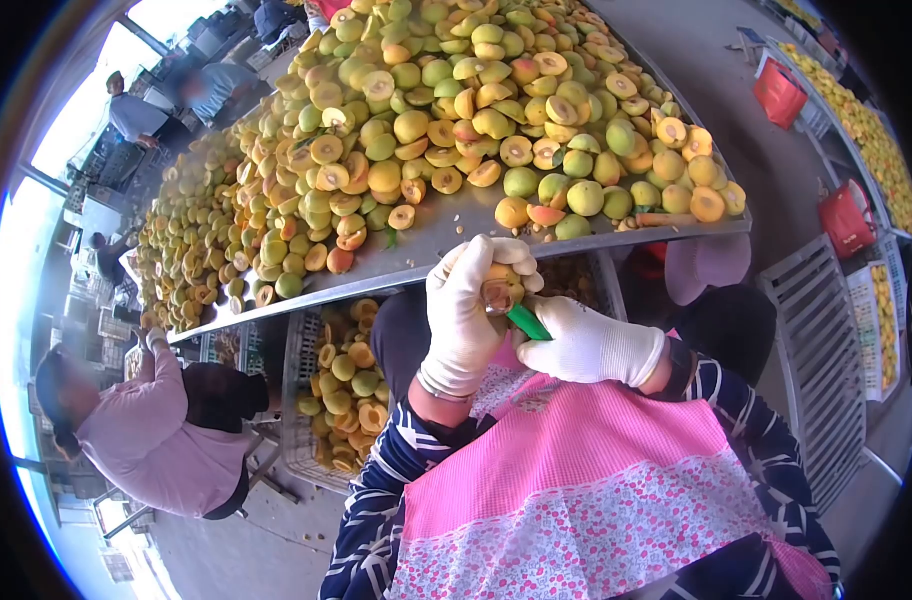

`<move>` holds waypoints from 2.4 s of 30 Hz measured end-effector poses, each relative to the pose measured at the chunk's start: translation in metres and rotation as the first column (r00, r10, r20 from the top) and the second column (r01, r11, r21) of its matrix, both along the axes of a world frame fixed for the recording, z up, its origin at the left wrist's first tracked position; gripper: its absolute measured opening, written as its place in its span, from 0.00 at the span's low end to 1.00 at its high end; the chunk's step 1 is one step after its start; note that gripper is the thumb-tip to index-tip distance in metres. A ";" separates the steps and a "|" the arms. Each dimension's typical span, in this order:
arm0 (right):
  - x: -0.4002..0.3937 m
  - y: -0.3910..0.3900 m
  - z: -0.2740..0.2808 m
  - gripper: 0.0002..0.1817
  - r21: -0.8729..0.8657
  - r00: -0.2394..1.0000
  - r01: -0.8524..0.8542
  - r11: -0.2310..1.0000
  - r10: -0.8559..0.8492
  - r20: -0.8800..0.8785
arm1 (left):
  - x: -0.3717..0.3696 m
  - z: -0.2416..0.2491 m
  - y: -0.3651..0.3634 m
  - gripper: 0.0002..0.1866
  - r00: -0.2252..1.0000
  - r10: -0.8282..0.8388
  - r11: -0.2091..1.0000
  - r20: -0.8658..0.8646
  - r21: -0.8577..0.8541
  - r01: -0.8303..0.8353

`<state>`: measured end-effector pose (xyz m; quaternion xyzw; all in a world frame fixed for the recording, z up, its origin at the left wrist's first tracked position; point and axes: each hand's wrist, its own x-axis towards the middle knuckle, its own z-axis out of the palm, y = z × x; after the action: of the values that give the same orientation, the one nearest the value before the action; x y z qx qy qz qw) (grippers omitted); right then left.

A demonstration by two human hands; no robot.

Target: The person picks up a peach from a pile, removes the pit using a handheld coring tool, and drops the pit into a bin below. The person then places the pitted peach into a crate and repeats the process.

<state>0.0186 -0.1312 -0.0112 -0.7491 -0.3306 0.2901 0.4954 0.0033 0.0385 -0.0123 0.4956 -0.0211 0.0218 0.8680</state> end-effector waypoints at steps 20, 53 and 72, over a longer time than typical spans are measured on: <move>0.016 -0.015 -0.001 0.09 0.088 0.993 -0.110 0.990 0.114 -0.034 | 0.016 0.010 -0.010 0.27 0.992 -0.118 0.990 0.045 0.083 0.114; 0.033 -0.043 -0.114 0.22 -0.546 0.968 0.220 0.808 -0.110 0.228 | 0.038 -0.095 0.292 0.27 0.797 0.459 -0.255 0.393 0.917 -0.306; 0.005 0.026 0.012 0.17 0.220 0.975 0.109 0.969 -0.148 0.169 | -0.007 -0.008 0.096 0.34 0.999 0.009 0.966 -0.033 -0.260 -0.017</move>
<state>0.0232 -0.1050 0.0005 -0.7361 -0.3545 0.1504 0.5567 -0.0036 0.1342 -0.0204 0.3780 -0.0013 0.0222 0.9255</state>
